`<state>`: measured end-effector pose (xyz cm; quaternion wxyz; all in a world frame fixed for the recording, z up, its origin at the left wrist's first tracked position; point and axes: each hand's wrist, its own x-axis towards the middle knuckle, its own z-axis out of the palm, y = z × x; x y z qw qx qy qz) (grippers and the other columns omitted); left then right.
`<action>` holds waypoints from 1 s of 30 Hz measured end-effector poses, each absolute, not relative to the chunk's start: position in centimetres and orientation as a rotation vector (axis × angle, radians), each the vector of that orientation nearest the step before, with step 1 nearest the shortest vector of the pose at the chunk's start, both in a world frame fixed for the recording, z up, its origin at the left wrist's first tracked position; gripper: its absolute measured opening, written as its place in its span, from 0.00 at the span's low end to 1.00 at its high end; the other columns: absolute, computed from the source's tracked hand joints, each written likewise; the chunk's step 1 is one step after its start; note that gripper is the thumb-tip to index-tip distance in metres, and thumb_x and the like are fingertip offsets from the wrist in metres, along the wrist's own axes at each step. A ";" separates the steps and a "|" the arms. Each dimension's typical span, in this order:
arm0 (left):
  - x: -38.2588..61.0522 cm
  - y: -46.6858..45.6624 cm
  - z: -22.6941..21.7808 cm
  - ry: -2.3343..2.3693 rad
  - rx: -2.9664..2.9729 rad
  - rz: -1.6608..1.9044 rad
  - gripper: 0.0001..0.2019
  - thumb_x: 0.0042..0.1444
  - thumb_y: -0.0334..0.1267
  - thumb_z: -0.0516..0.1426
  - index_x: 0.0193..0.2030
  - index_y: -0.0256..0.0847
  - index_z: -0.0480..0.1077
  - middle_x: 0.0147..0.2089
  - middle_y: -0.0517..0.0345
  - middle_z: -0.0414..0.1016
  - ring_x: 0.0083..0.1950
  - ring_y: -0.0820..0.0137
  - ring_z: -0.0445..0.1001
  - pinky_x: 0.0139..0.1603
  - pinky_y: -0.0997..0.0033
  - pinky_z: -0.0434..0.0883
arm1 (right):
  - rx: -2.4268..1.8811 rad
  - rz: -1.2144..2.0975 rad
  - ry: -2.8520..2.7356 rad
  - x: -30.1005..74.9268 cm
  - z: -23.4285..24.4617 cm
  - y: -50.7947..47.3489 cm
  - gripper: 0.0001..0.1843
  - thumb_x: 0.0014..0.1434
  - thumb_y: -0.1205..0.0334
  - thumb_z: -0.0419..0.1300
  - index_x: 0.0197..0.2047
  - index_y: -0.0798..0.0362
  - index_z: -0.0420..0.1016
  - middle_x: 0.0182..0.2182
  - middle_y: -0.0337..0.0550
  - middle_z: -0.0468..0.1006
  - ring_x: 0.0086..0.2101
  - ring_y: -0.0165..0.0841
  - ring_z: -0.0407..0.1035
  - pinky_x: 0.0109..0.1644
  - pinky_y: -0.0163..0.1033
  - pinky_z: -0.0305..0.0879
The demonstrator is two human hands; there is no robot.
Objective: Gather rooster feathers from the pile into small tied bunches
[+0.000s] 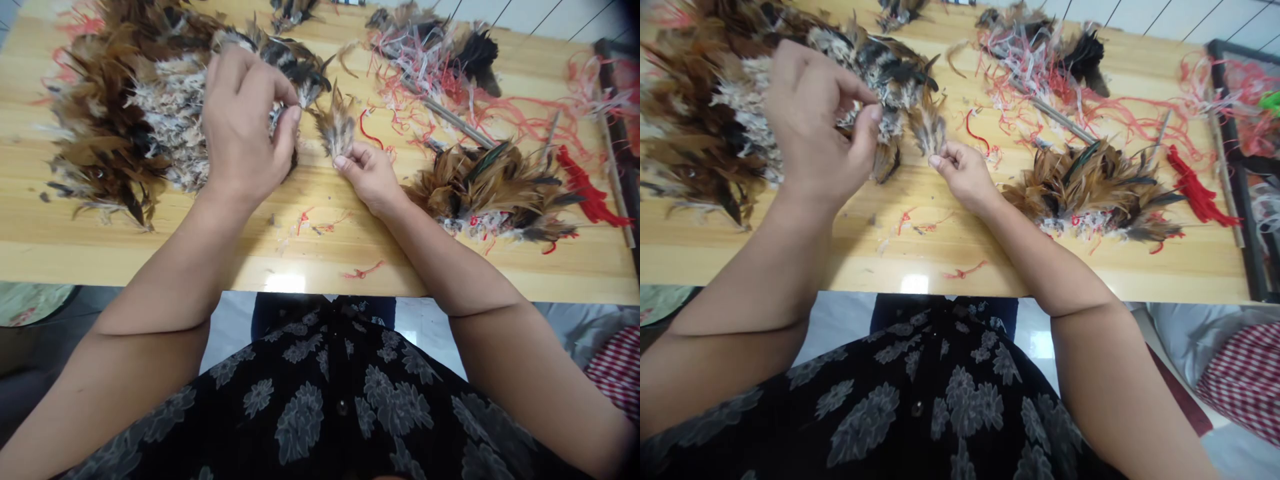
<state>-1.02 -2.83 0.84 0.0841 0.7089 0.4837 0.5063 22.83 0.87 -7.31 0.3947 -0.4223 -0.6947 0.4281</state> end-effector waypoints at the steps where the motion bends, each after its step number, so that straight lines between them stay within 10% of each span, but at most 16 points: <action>1: -1.0 -2.8 0.7 1.450 2.064 1.458 0.14 0.65 0.42 0.81 0.41 0.47 0.81 0.50 0.47 0.84 0.58 0.46 0.76 0.75 0.41 0.73 | -1.060 1.087 -1.743 22.8 -7.4 1.0 0.32 0.79 0.30 0.74 0.37 0.47 0.73 0.34 0.37 0.71 0.39 0.35 0.67 0.50 0.44 0.73; 8: 0.7 -2.5 -1.7 1.156 1.579 1.009 0.20 0.74 0.49 0.82 0.38 0.46 0.82 0.32 0.57 0.81 0.37 0.59 0.78 0.48 0.55 0.78 | -1.031 1.047 -1.803 22.7 -7.7 1.0 0.30 0.79 0.32 0.73 0.38 0.46 0.74 0.37 0.40 0.77 0.42 0.38 0.71 0.55 0.48 0.75; 22: 2.1 -2.3 -3.3 0.952 1.325 1.185 0.39 0.45 0.74 0.92 0.35 0.48 0.79 0.33 0.59 0.78 0.34 0.63 0.75 0.40 0.55 0.76 | -1.074 0.731 -2.083 22.2 -7.6 0.3 0.16 0.82 0.58 0.67 0.39 0.46 0.71 0.45 0.45 0.83 0.51 0.42 0.79 0.67 0.54 0.79; 30: 1.0 -1.8 -3.8 1.026 1.387 1.114 0.32 0.60 0.68 0.88 0.39 0.48 0.78 0.34 0.58 0.79 0.42 0.57 0.82 0.47 0.52 0.77 | -1.090 0.829 -1.951 22.1 -7.1 -0.3 0.19 0.81 0.47 0.73 0.40 0.47 0.77 0.41 0.41 0.81 0.47 0.38 0.77 0.63 0.49 0.78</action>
